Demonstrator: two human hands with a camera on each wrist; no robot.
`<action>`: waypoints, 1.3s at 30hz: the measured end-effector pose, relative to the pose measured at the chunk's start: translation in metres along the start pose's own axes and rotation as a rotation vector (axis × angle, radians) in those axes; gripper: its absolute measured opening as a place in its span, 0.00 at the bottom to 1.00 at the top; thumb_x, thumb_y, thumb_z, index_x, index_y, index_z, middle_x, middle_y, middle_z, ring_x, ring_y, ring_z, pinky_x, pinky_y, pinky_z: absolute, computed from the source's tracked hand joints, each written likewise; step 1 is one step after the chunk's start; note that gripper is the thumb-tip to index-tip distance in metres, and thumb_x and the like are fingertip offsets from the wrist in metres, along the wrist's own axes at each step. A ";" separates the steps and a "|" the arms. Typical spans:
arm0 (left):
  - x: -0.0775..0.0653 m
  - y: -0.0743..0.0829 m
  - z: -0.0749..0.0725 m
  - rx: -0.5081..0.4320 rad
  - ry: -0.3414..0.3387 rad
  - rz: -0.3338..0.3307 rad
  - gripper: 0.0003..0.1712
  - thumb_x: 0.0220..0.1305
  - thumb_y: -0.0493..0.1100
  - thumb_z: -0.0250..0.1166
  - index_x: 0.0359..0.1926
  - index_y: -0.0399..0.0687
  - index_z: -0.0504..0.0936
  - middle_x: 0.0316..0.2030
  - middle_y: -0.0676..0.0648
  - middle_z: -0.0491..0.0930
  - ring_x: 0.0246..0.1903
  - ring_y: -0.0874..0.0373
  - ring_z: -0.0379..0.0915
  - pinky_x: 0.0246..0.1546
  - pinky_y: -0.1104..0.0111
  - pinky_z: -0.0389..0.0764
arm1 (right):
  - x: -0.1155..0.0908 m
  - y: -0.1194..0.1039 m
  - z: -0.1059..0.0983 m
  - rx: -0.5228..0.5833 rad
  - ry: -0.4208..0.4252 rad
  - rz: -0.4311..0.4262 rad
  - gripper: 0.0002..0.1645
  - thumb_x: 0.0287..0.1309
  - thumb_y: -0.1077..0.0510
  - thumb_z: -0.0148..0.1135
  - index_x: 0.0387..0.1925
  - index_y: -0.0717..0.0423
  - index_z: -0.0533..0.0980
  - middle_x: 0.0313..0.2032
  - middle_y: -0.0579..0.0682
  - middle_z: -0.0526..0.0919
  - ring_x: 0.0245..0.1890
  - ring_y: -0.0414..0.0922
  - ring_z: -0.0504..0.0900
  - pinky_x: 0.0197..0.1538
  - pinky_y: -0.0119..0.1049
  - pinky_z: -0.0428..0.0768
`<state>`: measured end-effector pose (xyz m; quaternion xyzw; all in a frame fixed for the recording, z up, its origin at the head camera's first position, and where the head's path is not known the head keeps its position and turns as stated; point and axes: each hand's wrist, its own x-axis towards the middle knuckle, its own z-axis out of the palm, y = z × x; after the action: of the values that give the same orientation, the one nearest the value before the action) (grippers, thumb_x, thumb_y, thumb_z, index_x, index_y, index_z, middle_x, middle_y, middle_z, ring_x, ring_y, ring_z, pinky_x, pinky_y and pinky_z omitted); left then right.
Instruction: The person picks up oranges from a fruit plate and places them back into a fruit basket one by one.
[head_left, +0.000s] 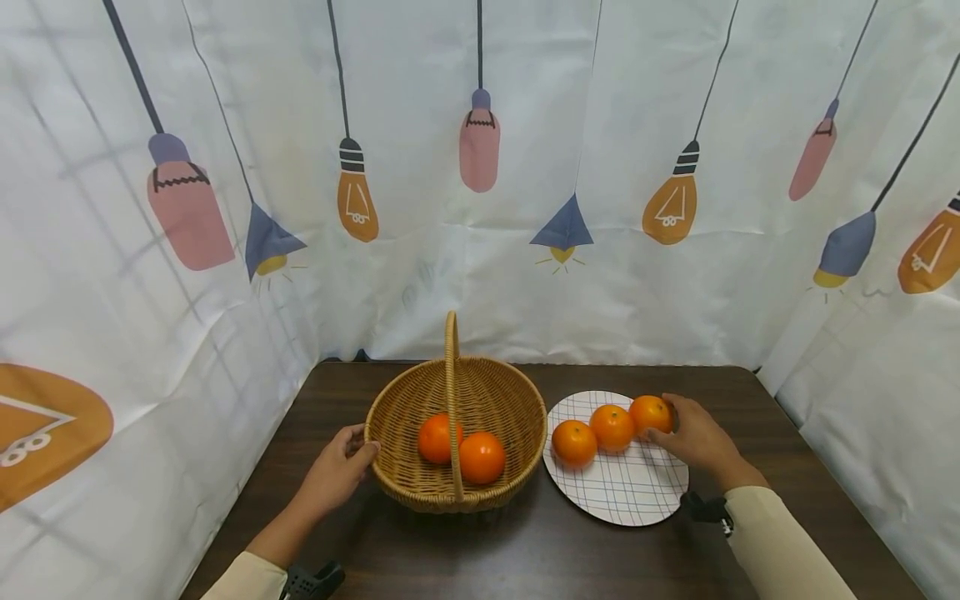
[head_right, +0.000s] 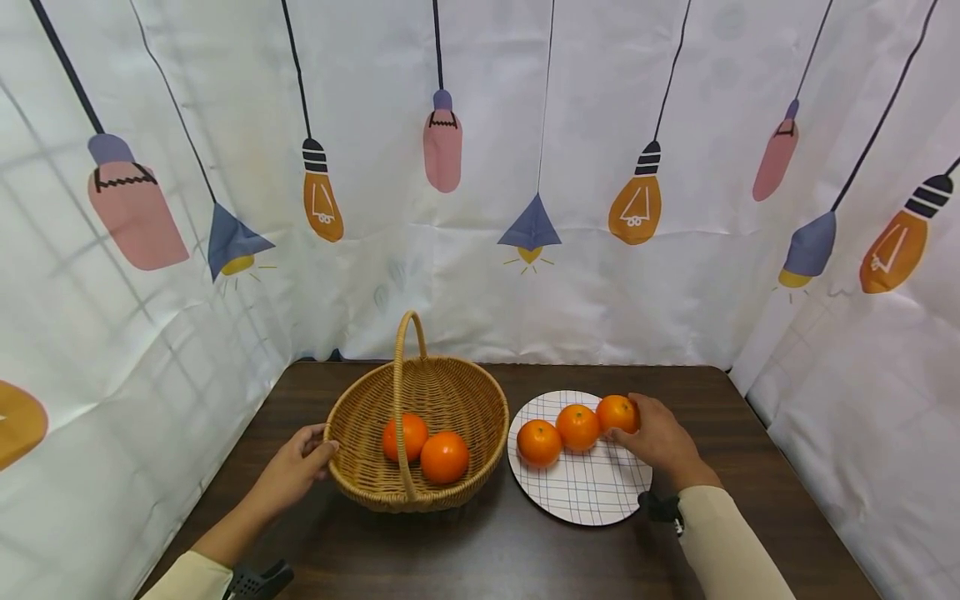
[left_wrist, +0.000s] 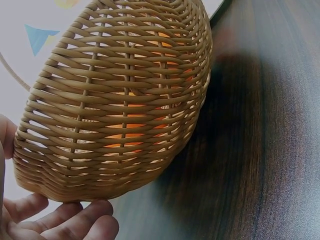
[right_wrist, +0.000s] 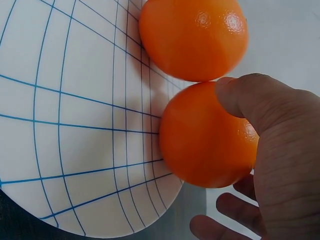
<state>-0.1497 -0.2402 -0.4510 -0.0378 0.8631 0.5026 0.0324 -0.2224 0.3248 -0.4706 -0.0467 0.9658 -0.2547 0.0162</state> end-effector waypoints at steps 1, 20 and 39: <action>0.000 0.000 0.000 -0.001 0.001 0.000 0.33 0.77 0.49 0.58 0.72 0.32 0.63 0.60 0.33 0.75 0.49 0.48 0.79 0.43 0.60 0.84 | 0.000 0.001 0.000 0.004 -0.002 0.004 0.55 0.61 0.41 0.71 0.71 0.75 0.58 0.67 0.76 0.63 0.64 0.71 0.67 0.63 0.70 0.67; -0.003 0.000 0.001 0.018 0.000 0.007 0.34 0.77 0.50 0.58 0.72 0.33 0.62 0.61 0.32 0.75 0.50 0.47 0.79 0.44 0.58 0.85 | 0.005 0.016 0.009 0.048 0.021 -0.025 0.55 0.60 0.39 0.72 0.70 0.72 0.59 0.64 0.74 0.68 0.56 0.68 0.75 0.57 0.67 0.74; -0.002 0.003 0.000 0.025 -0.001 -0.008 0.34 0.78 0.49 0.57 0.73 0.32 0.61 0.63 0.29 0.72 0.52 0.45 0.79 0.46 0.58 0.85 | -0.001 0.014 -0.006 0.042 0.046 -0.020 0.55 0.58 0.41 0.74 0.71 0.72 0.60 0.63 0.74 0.69 0.56 0.67 0.75 0.56 0.67 0.75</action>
<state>-0.1477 -0.2382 -0.4479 -0.0407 0.8690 0.4918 0.0354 -0.2224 0.3406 -0.4722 -0.0501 0.9598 -0.2760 -0.0077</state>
